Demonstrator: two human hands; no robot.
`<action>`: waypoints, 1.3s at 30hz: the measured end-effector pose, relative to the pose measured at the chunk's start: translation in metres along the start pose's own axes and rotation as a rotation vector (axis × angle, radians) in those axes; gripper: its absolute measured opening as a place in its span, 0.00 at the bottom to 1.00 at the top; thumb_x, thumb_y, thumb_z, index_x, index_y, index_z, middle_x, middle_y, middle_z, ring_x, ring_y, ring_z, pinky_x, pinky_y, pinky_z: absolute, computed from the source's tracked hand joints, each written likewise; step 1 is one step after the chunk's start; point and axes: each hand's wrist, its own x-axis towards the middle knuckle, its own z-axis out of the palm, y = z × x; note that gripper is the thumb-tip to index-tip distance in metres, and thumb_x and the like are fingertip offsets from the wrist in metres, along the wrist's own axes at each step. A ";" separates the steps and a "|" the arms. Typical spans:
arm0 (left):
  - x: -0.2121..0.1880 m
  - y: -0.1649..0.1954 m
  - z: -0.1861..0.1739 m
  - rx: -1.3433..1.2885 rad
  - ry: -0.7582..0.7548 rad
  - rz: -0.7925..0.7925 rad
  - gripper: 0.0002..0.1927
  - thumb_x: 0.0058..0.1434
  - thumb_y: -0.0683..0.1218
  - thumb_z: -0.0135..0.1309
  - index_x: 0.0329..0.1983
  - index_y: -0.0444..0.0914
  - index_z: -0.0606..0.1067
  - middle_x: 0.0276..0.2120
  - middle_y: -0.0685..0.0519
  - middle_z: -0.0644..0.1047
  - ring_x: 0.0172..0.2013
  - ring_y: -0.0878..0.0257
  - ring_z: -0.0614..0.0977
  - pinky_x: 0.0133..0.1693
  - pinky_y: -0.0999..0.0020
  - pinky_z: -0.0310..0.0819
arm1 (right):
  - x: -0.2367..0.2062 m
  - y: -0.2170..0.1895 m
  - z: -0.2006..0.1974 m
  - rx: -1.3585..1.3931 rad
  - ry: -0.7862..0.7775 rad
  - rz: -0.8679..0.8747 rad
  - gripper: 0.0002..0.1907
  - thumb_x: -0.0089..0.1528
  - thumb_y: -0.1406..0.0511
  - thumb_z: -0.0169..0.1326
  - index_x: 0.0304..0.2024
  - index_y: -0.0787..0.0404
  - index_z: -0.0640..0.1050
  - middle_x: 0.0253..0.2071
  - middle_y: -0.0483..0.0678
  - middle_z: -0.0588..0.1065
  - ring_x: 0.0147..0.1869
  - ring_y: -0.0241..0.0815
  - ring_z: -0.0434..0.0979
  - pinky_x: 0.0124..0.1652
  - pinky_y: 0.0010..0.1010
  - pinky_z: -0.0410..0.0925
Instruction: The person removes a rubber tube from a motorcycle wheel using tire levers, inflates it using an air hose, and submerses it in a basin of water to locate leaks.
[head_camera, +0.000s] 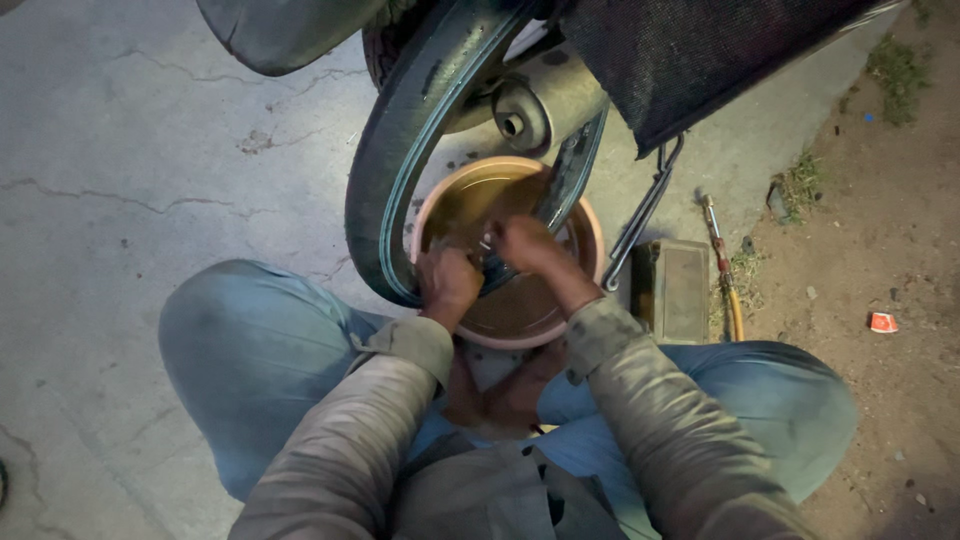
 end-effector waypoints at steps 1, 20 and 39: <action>0.000 -0.001 0.001 -0.002 -0.041 -0.033 0.07 0.50 0.46 0.61 0.32 0.43 0.84 0.37 0.43 0.83 0.43 0.44 0.83 0.48 0.51 0.73 | 0.000 0.001 0.000 0.030 -0.007 0.054 0.17 0.68 0.54 0.48 0.49 0.53 0.81 0.43 0.62 0.79 0.47 0.63 0.80 0.48 0.53 0.70; -0.005 0.005 -0.008 -0.336 0.154 0.145 0.15 0.46 0.51 0.70 0.33 0.40 0.81 0.35 0.44 0.80 0.38 0.44 0.81 0.41 0.51 0.77 | -0.005 0.003 0.010 1.404 0.151 0.380 0.11 0.69 0.62 0.54 0.40 0.63 0.80 0.30 0.50 0.78 0.28 0.41 0.76 0.25 0.33 0.67; -0.041 0.060 -0.138 -0.142 0.158 0.429 0.15 0.58 0.42 0.63 0.49 0.37 0.79 0.44 0.44 0.79 0.47 0.46 0.80 0.51 0.53 0.72 | -0.050 0.186 0.012 0.139 0.367 0.892 0.19 0.57 0.62 0.58 0.47 0.68 0.81 0.49 0.65 0.79 0.54 0.60 0.81 0.51 0.45 0.74</action>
